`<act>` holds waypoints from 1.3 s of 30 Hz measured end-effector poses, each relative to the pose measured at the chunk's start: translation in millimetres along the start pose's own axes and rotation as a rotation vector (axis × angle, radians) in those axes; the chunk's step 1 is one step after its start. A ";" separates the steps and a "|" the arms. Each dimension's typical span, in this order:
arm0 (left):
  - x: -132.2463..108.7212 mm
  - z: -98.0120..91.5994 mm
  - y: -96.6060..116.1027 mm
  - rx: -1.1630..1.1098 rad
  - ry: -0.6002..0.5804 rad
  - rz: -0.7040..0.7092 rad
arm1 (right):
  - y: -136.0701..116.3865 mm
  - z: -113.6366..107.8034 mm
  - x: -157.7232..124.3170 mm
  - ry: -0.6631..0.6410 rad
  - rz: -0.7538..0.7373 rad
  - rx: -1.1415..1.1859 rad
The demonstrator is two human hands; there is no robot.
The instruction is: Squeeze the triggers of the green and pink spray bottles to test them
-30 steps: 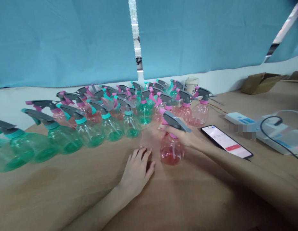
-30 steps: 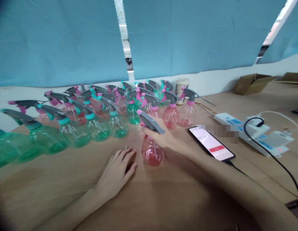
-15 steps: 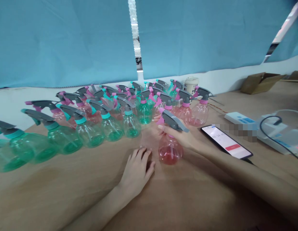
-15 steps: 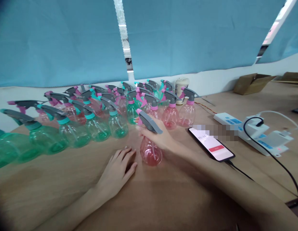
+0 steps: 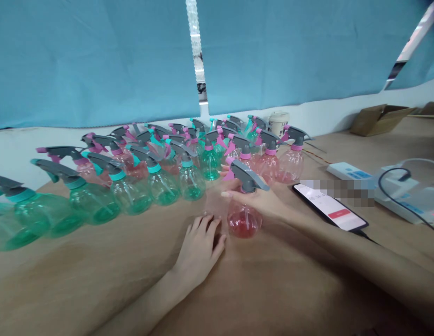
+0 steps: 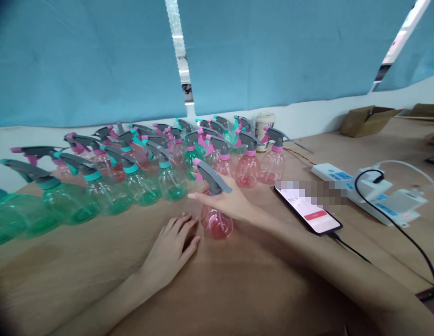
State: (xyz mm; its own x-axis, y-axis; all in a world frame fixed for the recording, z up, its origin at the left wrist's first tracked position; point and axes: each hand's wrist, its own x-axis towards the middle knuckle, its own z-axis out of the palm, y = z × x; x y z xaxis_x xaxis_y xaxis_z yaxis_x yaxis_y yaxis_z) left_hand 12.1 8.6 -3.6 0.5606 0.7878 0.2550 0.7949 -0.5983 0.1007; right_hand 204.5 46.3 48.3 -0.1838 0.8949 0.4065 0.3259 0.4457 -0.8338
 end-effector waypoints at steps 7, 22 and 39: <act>0.0 -0.2 -0.1 0.007 0.001 -0.002 | 0.2 -3.8 1.1 -0.143 -0.007 0.103; -0.5 -1.1 1.0 0.006 0.008 0.001 | 1.6 -1.9 -2.9 0.035 0.085 -0.059; -0.2 -0.9 0.4 -0.007 0.025 0.007 | -1.5 -0.8 -1.8 0.020 0.067 0.093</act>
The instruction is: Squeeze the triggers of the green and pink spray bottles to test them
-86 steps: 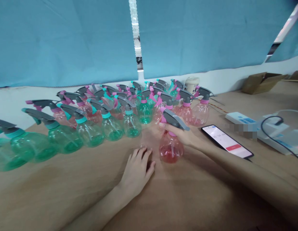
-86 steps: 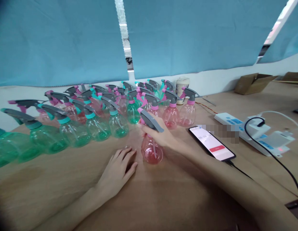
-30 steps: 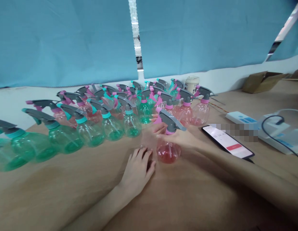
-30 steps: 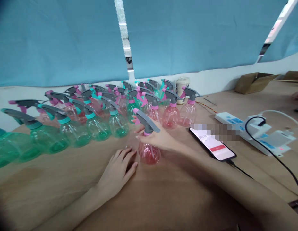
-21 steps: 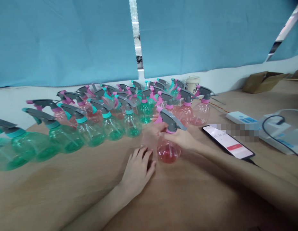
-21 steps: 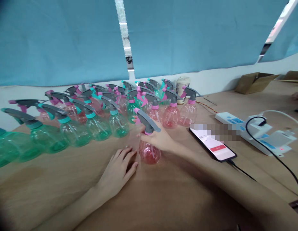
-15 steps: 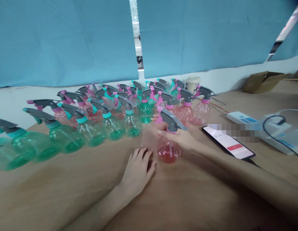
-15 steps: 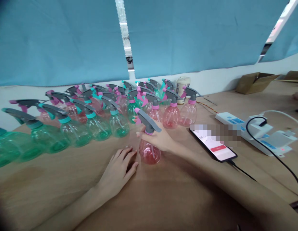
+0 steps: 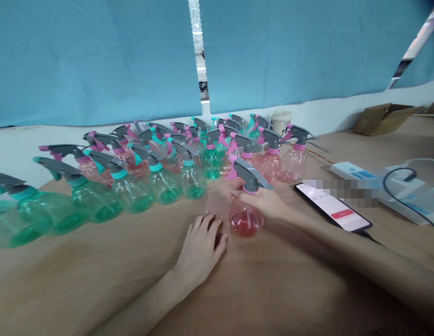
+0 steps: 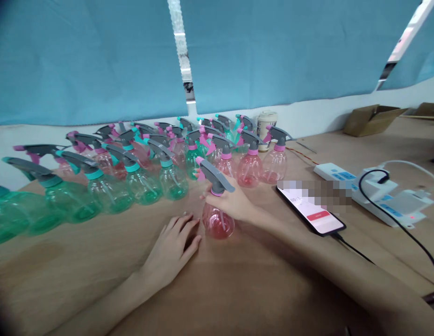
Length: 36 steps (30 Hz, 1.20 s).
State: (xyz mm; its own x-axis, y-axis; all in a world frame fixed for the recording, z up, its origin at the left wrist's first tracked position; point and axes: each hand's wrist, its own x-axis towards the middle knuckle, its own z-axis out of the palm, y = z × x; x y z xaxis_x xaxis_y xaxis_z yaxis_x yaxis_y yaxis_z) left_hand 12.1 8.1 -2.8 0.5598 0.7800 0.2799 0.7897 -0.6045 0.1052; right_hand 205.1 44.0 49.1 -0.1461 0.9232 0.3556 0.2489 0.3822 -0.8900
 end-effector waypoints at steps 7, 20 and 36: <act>0.5 -0.1 0.5 0.014 -0.031 -0.005 | 2.9 0.1 0.5 -0.009 -0.024 0.002; -0.4 0.4 -0.1 0.013 -0.023 -0.004 | 3.0 -2.9 2.4 -0.010 -0.054 -0.079; 0.2 1.6 -0.1 0.012 -0.020 -0.002 | 0.4 -2.8 2.6 0.050 -0.129 -0.113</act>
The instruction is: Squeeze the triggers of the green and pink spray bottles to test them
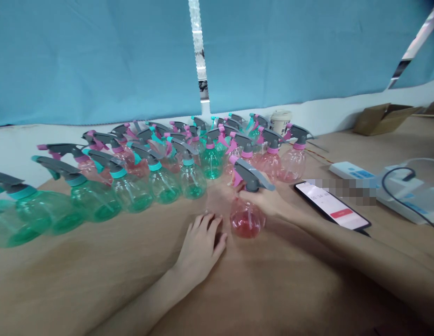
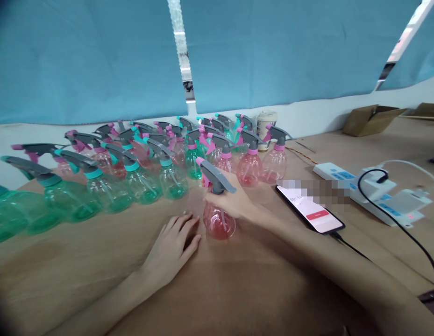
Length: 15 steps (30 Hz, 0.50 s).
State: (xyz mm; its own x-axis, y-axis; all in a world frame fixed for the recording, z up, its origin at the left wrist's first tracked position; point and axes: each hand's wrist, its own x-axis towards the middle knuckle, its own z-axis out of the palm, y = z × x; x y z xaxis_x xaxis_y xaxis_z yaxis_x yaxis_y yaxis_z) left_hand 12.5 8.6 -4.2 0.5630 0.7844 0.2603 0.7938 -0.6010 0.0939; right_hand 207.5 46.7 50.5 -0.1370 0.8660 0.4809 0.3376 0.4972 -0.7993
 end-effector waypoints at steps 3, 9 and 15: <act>0.0 -0.5 0.3 -0.003 -0.007 -0.008 | 1.0 0.6 -1.4 0.034 0.048 -0.028; -0.1 0.8 -0.5 -0.002 -0.004 -0.007 | 9.2 2.4 -3.3 0.030 0.091 0.017; 0.3 1.5 -0.9 0.001 0.003 0.001 | 12.1 0.5 -2.9 -0.007 0.054 -0.001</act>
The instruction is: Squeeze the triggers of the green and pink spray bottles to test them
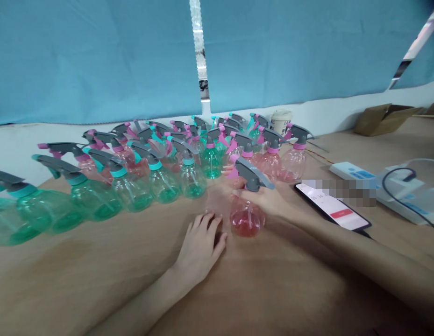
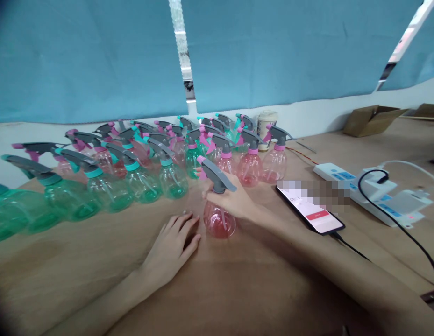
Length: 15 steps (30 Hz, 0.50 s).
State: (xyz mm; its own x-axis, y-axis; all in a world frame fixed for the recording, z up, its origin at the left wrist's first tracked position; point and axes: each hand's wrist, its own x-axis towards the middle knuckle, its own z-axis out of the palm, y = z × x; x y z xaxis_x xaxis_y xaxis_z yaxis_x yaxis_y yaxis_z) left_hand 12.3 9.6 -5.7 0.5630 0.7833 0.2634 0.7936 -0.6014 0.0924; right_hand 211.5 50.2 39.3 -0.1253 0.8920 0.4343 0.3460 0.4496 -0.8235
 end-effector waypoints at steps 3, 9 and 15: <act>0.3 0.9 -0.7 -0.001 -0.001 0.000 | -0.7 -0.8 0.1 -0.012 -0.012 0.027; -0.5 0.2 -0.5 0.006 -0.009 -0.008 | 0.1 -1.3 -0.6 -0.029 0.025 -0.022; -1.5 -0.5 -0.3 0.010 0.004 0.001 | 1.9 -0.5 -0.6 -0.015 0.011 -0.027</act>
State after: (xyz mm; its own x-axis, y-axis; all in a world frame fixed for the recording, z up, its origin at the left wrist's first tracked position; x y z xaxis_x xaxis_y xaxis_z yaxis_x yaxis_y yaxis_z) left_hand 11.1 8.5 -5.6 0.5627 0.7822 0.2675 0.7955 -0.6004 0.0823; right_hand 212.7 50.5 37.7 -0.1351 0.8978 0.4192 0.3722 0.4381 -0.8182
